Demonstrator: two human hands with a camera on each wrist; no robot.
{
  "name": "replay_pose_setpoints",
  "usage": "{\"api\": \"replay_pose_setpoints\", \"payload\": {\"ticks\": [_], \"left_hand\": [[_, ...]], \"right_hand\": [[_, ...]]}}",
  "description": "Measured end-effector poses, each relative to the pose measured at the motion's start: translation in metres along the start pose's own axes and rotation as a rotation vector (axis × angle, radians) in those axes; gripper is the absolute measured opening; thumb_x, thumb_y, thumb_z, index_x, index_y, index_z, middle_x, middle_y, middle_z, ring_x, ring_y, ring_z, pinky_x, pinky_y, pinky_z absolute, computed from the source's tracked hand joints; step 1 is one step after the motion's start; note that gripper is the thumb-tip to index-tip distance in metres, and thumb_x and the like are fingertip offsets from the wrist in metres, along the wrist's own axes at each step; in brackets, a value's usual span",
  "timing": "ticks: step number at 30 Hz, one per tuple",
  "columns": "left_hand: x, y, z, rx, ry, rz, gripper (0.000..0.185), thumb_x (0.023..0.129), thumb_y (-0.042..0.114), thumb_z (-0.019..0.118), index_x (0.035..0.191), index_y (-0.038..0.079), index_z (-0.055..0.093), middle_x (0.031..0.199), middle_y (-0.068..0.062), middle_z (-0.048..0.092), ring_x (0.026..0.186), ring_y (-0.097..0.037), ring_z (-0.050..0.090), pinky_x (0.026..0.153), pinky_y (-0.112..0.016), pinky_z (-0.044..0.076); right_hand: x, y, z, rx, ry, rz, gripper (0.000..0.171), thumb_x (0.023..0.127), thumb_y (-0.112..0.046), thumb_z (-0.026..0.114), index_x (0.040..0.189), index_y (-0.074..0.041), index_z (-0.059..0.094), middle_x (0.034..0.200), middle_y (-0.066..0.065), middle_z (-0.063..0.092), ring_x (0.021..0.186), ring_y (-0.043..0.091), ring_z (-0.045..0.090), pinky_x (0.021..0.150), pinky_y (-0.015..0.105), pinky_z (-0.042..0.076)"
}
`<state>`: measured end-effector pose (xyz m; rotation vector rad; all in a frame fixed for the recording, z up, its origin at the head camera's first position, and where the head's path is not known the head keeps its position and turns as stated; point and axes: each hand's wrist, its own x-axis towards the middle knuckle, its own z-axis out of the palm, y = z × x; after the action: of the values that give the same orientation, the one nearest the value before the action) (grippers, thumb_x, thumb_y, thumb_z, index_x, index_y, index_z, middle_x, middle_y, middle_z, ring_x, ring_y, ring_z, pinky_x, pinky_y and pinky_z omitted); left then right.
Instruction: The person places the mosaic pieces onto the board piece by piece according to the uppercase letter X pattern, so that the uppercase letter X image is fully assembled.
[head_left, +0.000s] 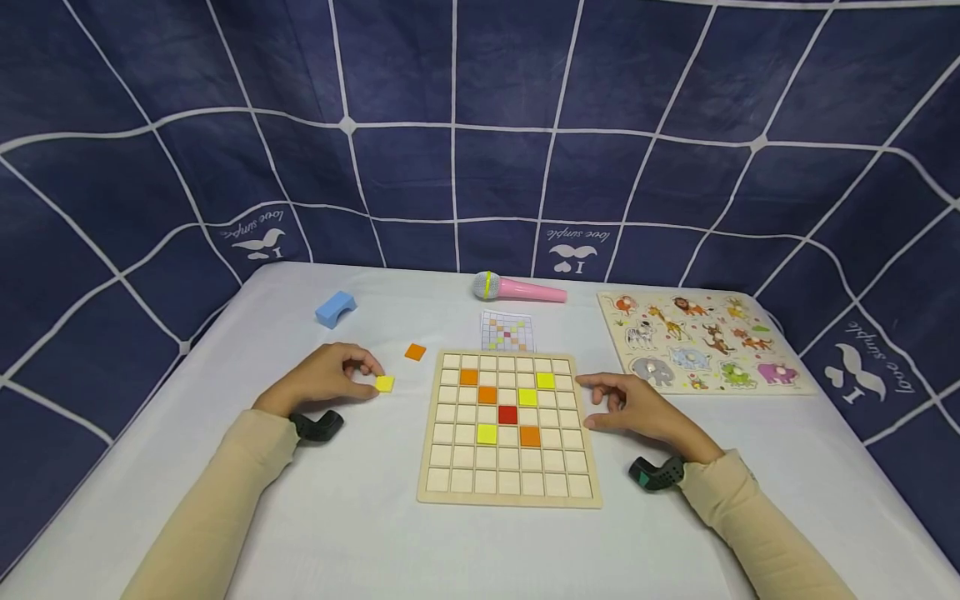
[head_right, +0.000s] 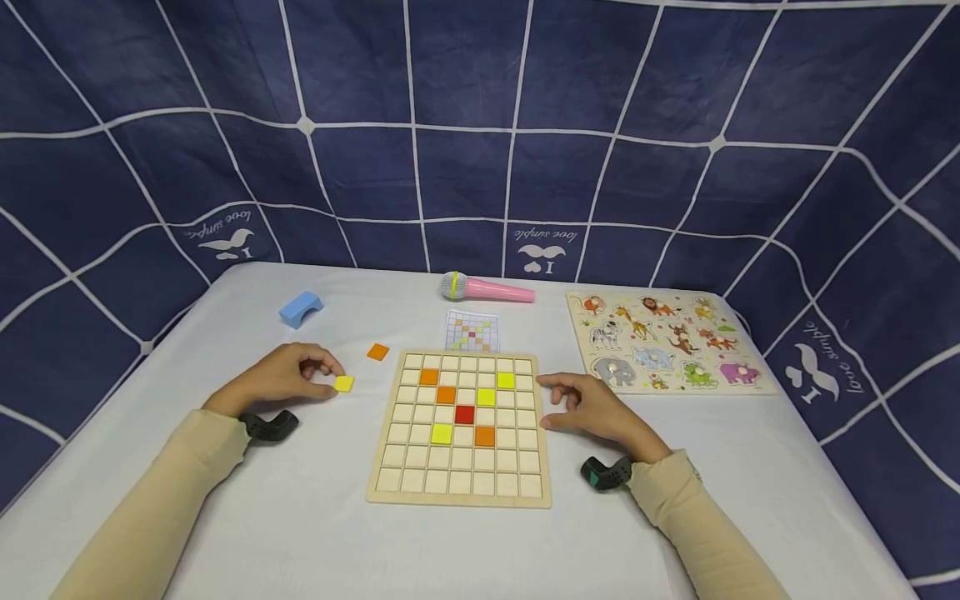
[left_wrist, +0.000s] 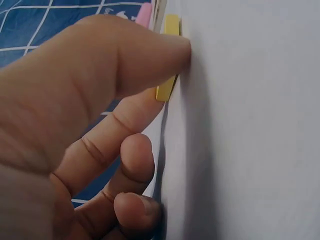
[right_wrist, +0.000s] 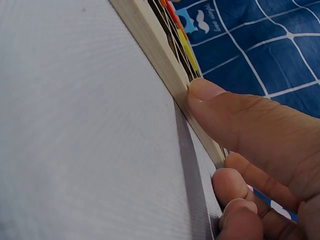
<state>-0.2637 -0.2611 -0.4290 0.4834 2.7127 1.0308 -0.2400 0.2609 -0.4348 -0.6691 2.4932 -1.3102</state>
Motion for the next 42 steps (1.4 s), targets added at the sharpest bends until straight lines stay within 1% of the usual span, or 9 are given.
{"api": "replay_pose_setpoints", "payload": {"ticks": [7, 11, 17, 23, 28, 31, 35, 42], "left_hand": [[0.000, 0.004, 0.007, -0.015, 0.011, 0.019, 0.026, 0.079, 0.014, 0.090, 0.102, 0.009, 0.079, 0.084, 0.001, 0.060, 0.074, -0.018, 0.049, 0.069, -0.029, 0.039], [-0.002, 0.011, 0.014, -0.024, 0.016, 0.039, 0.025, 0.078, 0.013, 0.090, 0.101, 0.010, 0.079, 0.082, 0.002, 0.059, 0.072, -0.016, 0.048, 0.067, -0.027, 0.039], [-0.005, 0.034, 0.025, -0.004, 0.052, 0.117, 0.023, 0.078, 0.018, 0.091, 0.097, 0.016, 0.077, 0.080, 0.007, 0.058, 0.072, -0.014, 0.048, 0.068, -0.028, 0.038], [-0.007, 0.061, 0.037, 0.032, 0.084, 0.165, 0.024, 0.077, 0.022, 0.092, 0.096, 0.020, 0.079, 0.078, 0.010, 0.058, 0.069, -0.013, 0.049, 0.065, -0.028, 0.038], [-0.011, 0.079, 0.047, 0.060, 0.095, 0.208, 0.024, 0.077, 0.023, 0.093, 0.096, 0.022, 0.079, 0.077, 0.011, 0.058, 0.069, -0.011, 0.048, 0.064, -0.028, 0.036], [-0.014, 0.088, 0.051, 0.076, 0.103, 0.219, 0.023, 0.077, 0.024, 0.093, 0.096, 0.024, 0.080, 0.077, 0.011, 0.058, 0.069, -0.010, 0.048, 0.064, -0.029, 0.036], [-0.017, 0.100, 0.054, 0.071, 0.103, 0.221, 0.022, 0.076, 0.026, 0.092, 0.095, 0.025, 0.080, 0.075, 0.012, 0.057, 0.069, -0.011, 0.047, 0.063, -0.028, 0.034], [-0.024, 0.111, 0.062, 0.060, 0.067, 0.241, 0.021, 0.077, 0.026, 0.091, 0.095, 0.026, 0.079, 0.075, 0.010, 0.060, 0.066, -0.008, 0.046, 0.060, -0.027, 0.032]], "right_hand": [[0.000, 0.001, 0.000, 0.009, -0.005, -0.003, 0.063, 0.086, -0.005, 0.090, 0.141, 0.010, 0.063, 0.100, 0.008, 0.062, 0.070, 0.008, 0.048, 0.061, 0.023, 0.041], [0.000, 0.002, 0.001, 0.013, -0.012, -0.002, 0.063, 0.086, -0.006, 0.090, 0.141, 0.010, 0.063, 0.100, 0.008, 0.062, 0.070, 0.008, 0.048, 0.061, 0.023, 0.041], [0.001, 0.003, 0.002, 0.027, -0.015, -0.009, 0.064, 0.086, -0.005, 0.090, 0.141, 0.011, 0.063, 0.100, 0.008, 0.061, 0.069, 0.007, 0.047, 0.060, 0.022, 0.040], [0.001, 0.003, 0.003, 0.026, -0.016, -0.002, 0.064, 0.086, -0.005, 0.090, 0.141, 0.011, 0.063, 0.100, 0.008, 0.061, 0.069, 0.007, 0.047, 0.060, 0.022, 0.040], [0.002, 0.002, 0.003, 0.016, -0.019, 0.007, 0.064, 0.086, -0.006, 0.090, 0.141, 0.011, 0.062, 0.100, 0.009, 0.061, 0.070, 0.008, 0.047, 0.060, 0.022, 0.040], [0.002, 0.001, 0.002, 0.020, -0.020, 0.009, 0.064, 0.086, -0.006, 0.090, 0.141, 0.011, 0.062, 0.100, 0.009, 0.061, 0.070, 0.008, 0.047, 0.060, 0.022, 0.040], [0.001, -0.001, 0.001, 0.022, -0.014, 0.004, 0.064, 0.086, -0.005, 0.090, 0.141, 0.012, 0.063, 0.100, 0.009, 0.061, 0.069, 0.008, 0.047, 0.060, 0.022, 0.040], [0.000, -0.001, 0.000, 0.024, -0.007, 0.002, 0.064, 0.086, -0.005, 0.090, 0.141, 0.011, 0.063, 0.100, 0.008, 0.061, 0.069, 0.008, 0.047, 0.060, 0.022, 0.040]]}}
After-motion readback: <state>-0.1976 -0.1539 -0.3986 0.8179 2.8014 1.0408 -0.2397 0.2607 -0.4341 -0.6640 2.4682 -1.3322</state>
